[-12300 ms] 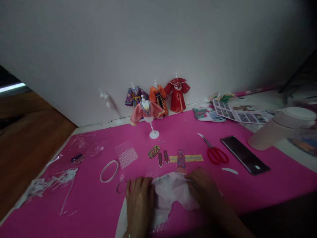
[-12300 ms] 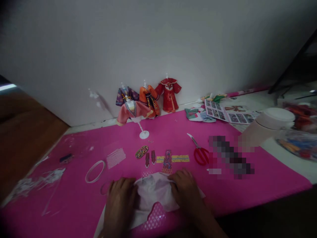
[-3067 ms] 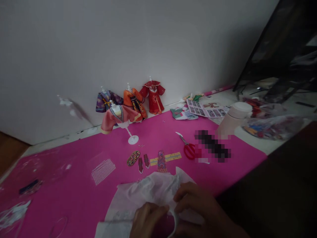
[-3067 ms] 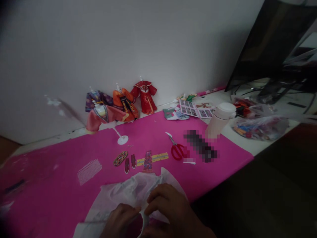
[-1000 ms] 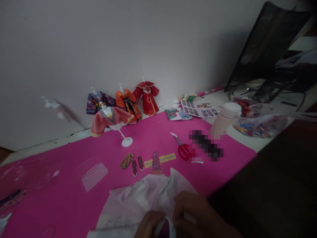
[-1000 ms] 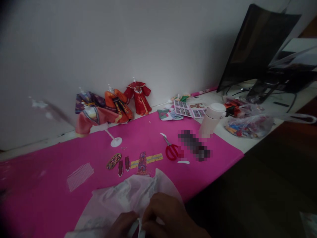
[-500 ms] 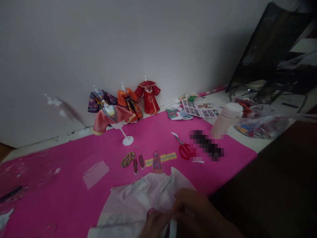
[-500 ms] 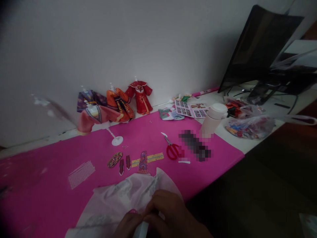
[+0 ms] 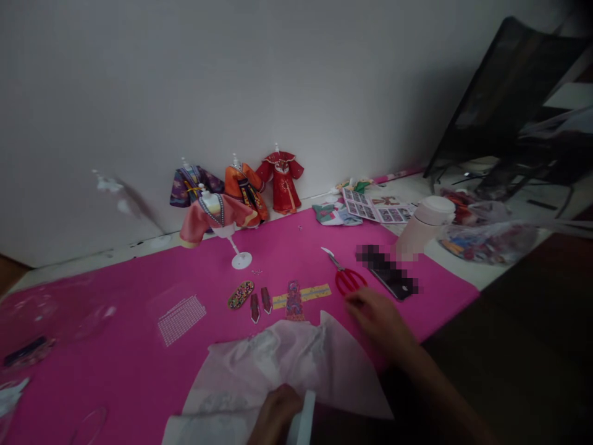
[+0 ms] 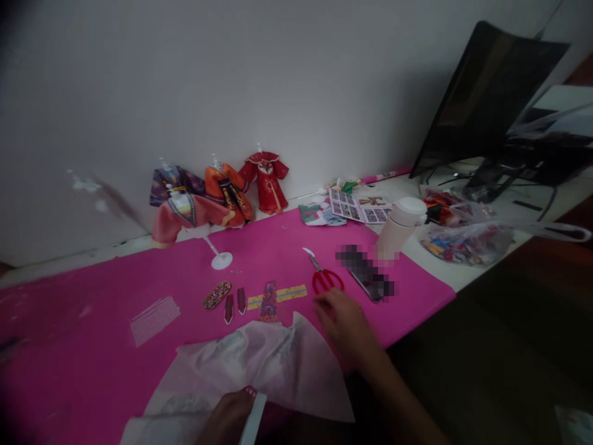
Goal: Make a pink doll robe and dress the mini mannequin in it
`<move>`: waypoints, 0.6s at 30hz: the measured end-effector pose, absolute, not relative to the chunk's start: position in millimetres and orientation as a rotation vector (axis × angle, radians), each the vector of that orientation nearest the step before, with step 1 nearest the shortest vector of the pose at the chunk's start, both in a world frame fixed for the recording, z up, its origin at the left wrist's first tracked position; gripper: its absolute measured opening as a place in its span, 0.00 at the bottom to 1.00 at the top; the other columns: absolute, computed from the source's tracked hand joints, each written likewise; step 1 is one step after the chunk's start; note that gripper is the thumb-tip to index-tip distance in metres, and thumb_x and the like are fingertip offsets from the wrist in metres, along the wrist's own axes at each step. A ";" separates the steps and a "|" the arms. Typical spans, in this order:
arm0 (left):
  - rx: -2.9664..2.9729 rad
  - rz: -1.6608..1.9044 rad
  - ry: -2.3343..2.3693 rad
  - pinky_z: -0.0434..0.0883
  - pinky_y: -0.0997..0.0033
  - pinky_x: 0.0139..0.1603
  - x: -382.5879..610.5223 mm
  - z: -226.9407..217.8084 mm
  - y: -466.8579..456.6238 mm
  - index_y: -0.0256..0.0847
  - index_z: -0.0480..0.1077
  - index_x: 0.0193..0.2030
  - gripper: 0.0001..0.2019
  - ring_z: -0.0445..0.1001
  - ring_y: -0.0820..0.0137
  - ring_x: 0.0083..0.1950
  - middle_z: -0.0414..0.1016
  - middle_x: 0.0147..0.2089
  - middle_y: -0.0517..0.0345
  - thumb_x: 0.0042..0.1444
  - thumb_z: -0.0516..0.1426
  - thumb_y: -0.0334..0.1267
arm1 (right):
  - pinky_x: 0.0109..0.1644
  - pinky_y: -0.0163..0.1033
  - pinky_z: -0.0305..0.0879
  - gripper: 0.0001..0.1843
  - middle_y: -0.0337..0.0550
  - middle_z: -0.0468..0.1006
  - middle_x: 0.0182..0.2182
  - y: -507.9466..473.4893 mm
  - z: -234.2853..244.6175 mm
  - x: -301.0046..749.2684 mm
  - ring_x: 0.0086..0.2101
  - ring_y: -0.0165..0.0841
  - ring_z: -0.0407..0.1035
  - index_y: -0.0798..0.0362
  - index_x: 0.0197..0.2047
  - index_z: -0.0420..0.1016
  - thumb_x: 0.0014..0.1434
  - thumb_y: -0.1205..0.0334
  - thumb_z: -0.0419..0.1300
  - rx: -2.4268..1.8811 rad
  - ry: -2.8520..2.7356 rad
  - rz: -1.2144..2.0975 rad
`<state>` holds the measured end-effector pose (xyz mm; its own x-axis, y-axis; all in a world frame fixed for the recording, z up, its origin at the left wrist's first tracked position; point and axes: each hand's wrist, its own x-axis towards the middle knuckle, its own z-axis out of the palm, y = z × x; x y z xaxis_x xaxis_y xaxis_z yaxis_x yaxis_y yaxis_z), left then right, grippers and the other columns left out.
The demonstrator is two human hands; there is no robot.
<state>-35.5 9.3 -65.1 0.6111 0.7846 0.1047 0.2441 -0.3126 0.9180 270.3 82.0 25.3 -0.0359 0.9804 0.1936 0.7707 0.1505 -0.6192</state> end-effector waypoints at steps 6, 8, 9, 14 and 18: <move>1.786 0.681 0.867 0.78 0.62 0.46 -40.7 -75.2 10.0 0.52 0.75 0.51 0.23 0.79 0.57 0.46 0.79 0.49 0.54 0.51 0.63 0.57 | 0.52 0.49 0.67 0.09 0.48 0.78 0.43 143.2 8.9 288.6 0.45 0.40 0.72 0.56 0.45 0.75 0.65 0.61 0.59 -1.950 -1.896 0.290; 1.744 0.714 0.863 0.78 0.63 0.43 -39.2 -72.9 8.9 0.52 0.75 0.50 0.22 0.79 0.57 0.45 0.80 0.48 0.54 0.51 0.63 0.57 | 0.49 0.49 0.69 0.11 0.46 0.77 0.44 152.5 4.6 285.5 0.43 0.38 0.73 0.56 0.46 0.74 0.66 0.57 0.60 -2.024 -1.906 0.290; 1.730 0.738 0.852 0.78 0.64 0.42 -38.8 -71.4 8.1 0.52 0.75 0.49 0.20 0.80 0.57 0.44 0.80 0.47 0.55 0.52 0.62 0.56 | 0.48 0.49 0.70 0.13 0.45 0.77 0.44 155.5 2.6 283.9 0.42 0.37 0.73 0.56 0.47 0.74 0.66 0.55 0.60 -2.053 -1.906 0.295; 1.705 0.817 0.814 0.77 0.62 0.43 -38.6 -63.3 5.8 0.51 0.77 0.47 0.16 0.79 0.55 0.47 0.80 0.45 0.55 0.55 0.62 0.52 | 0.48 0.50 0.71 0.15 0.46 0.75 0.47 160.0 -1.1 284.1 0.43 0.38 0.73 0.56 0.51 0.72 0.66 0.55 0.60 -2.103 -1.860 0.354; 1.605 0.778 0.822 0.77 0.59 0.44 -33.8 -60.9 8.8 0.48 0.77 0.42 0.17 0.78 0.54 0.46 0.79 0.42 0.53 0.52 0.63 0.55 | 0.51 0.51 0.67 0.18 0.51 0.76 0.47 155.4 7.5 293.7 0.46 0.42 0.72 0.57 0.54 0.71 0.64 0.57 0.60 -2.026 -1.783 0.457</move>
<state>-33.8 8.8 -60.9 0.5404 0.8392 0.0610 0.1075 -0.1407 0.9842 293.7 155.4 7.5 0.1324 0.9910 0.0192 0.8596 -0.1052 -0.5001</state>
